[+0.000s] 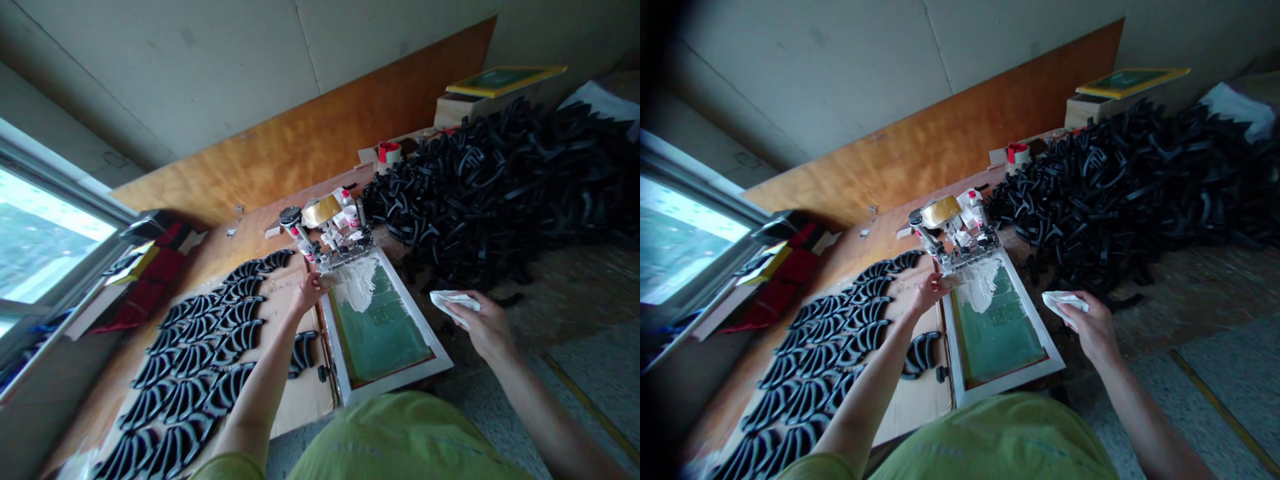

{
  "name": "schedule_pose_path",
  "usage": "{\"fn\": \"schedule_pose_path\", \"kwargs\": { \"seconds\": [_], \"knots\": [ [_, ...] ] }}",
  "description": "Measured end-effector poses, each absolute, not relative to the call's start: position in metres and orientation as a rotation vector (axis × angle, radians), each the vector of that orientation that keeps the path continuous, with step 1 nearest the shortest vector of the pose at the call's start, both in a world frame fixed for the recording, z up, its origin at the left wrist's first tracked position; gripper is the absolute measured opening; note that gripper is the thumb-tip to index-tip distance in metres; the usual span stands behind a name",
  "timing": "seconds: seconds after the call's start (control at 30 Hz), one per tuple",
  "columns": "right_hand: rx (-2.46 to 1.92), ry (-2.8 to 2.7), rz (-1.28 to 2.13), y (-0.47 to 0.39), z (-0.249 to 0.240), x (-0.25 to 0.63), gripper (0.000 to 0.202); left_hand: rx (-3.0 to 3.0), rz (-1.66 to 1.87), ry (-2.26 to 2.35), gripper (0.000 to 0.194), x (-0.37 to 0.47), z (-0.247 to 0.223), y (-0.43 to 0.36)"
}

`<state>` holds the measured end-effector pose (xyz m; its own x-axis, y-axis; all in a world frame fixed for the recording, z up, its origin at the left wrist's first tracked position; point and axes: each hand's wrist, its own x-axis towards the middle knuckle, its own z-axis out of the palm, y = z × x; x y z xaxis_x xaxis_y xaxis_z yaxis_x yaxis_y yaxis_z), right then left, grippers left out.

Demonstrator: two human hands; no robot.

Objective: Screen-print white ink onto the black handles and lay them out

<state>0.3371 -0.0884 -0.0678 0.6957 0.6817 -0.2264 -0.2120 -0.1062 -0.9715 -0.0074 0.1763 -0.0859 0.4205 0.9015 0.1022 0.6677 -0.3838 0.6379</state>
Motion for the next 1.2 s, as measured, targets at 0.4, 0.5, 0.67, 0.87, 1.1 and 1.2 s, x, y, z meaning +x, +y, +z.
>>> {"fn": "schedule_pose_path", "kwargs": {
  "seconds": [0.4,0.5,0.67,0.87,1.1,1.2],
  "knots": [
    [-1.476,-0.395,0.697,-0.078,-0.055,0.326,0.036,1.926,0.875,1.237,0.049,0.014,-0.037,0.145],
    [-1.389,-0.351,0.717,-0.077,-0.054,0.326,0.038,1.724,0.970,1.235,0.053,0.015,-0.028,0.132],
    [-1.308,-0.331,0.765,-0.078,-0.047,0.319,0.035,1.532,1.074,1.283,0.052,0.016,-0.020,0.109],
    [-1.099,-0.290,0.903,-0.079,-0.029,0.314,0.035,1.398,1.090,1.308,0.051,0.015,-0.017,0.092],
    [-0.981,-0.266,0.989,-0.083,-0.011,0.317,0.043,1.382,1.116,1.281,0.049,0.012,-0.020,0.088],
    [-1.057,-0.296,0.902,-0.085,-0.012,0.321,0.040,1.396,1.121,1.267,0.049,0.013,-0.018,0.086]
  ]
}}
